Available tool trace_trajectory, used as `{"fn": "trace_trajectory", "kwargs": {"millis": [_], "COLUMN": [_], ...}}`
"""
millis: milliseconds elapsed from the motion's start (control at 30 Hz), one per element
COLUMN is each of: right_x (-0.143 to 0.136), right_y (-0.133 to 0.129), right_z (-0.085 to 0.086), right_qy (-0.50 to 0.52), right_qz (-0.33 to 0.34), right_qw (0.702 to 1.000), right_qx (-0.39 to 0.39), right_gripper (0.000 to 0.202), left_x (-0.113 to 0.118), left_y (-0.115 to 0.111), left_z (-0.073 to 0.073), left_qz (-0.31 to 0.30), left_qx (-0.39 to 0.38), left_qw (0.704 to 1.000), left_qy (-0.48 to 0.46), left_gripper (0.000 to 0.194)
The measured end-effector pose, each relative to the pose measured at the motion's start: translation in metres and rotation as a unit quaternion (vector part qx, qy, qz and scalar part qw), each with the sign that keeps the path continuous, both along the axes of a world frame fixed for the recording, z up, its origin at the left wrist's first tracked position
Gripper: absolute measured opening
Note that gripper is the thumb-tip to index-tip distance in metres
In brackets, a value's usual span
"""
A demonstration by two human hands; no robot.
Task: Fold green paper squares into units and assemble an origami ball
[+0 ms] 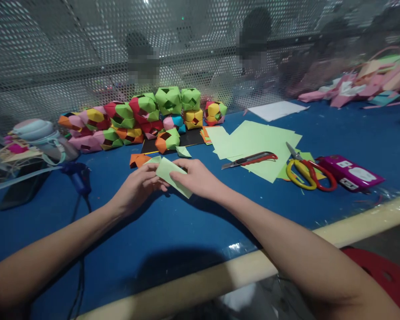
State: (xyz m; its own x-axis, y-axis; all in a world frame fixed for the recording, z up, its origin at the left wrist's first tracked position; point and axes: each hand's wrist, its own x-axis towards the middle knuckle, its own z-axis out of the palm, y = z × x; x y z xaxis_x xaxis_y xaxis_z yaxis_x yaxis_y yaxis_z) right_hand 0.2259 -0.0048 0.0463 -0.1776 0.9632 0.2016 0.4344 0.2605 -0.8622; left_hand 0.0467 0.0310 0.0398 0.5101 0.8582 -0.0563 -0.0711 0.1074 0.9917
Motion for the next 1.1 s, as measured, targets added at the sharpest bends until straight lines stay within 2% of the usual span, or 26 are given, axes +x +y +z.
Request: {"fn": "trace_trajectory", "kwargs": {"millis": [67, 133, 233, 400, 533, 600, 733, 800, 900, 967, 1033, 1100], "right_x": [-0.001, -0.002, -0.004, -0.006, -0.008, -0.006, 0.003, 0.008, 0.01, 0.01, 0.009, 0.01], "right_y": [0.001, 0.002, 0.003, 0.005, 0.005, 0.005, 0.007, 0.009, 0.011, 0.013, 0.016, 0.018], "right_z": [0.001, 0.0, -0.002, -0.004, -0.007, -0.007, -0.004, -0.002, -0.001, -0.004, -0.008, -0.014], "right_qy": [0.067, 0.135, 0.219, 0.315, 0.323, 0.321, 0.282, 0.232, 0.1, -0.001, -0.077, -0.128], "right_qz": [-0.001, 0.014, 0.017, -0.015, 0.001, 0.019, 0.02, 0.001, -0.033, -0.051, -0.055, -0.045], "right_qw": [0.992, 0.978, 0.958, 0.916, 0.912, 0.912, 0.937, 0.952, 0.976, 0.985, 0.988, 0.987], "right_qx": [-0.103, -0.161, -0.186, -0.248, -0.254, -0.253, -0.205, -0.198, -0.193, -0.165, -0.122, -0.081], "right_gripper": [0.022, 0.025, 0.024, 0.017, 0.017, 0.023, 0.035, 0.029, 0.016, 0.016, 0.014, 0.009], "left_x": [-0.001, -0.001, -0.001, 0.001, 0.001, 0.0, -0.004, -0.006, -0.01, -0.012, -0.015, -0.018], "left_y": [0.0, -0.001, -0.001, -0.002, -0.004, -0.004, -0.001, 0.001, 0.002, 0.004, 0.006, 0.009], "left_z": [-0.002, -0.005, -0.007, -0.007, -0.01, -0.012, -0.018, -0.02, -0.02, -0.02, -0.019, -0.019], "left_qz": [0.002, 0.001, -0.009, 0.003, 0.009, 0.03, 0.066, 0.05, 0.026, 0.027, 0.025, 0.007], "left_qx": [0.003, 0.008, -0.006, -0.057, -0.055, -0.052, -0.027, -0.011, 0.036, 0.124, 0.23, 0.3], "left_qw": [1.0, 1.0, 1.0, 0.998, 0.998, 0.998, 0.996, 0.994, 0.983, 0.957, 0.912, 0.871], "left_qy": [0.012, 0.021, 0.003, -0.036, -0.009, 0.011, 0.062, 0.098, 0.179, 0.262, 0.339, 0.389], "left_gripper": [0.019, 0.017, 0.023, 0.027, 0.017, 0.015, 0.014, 0.015, 0.017, 0.018, 0.019, 0.019]}}
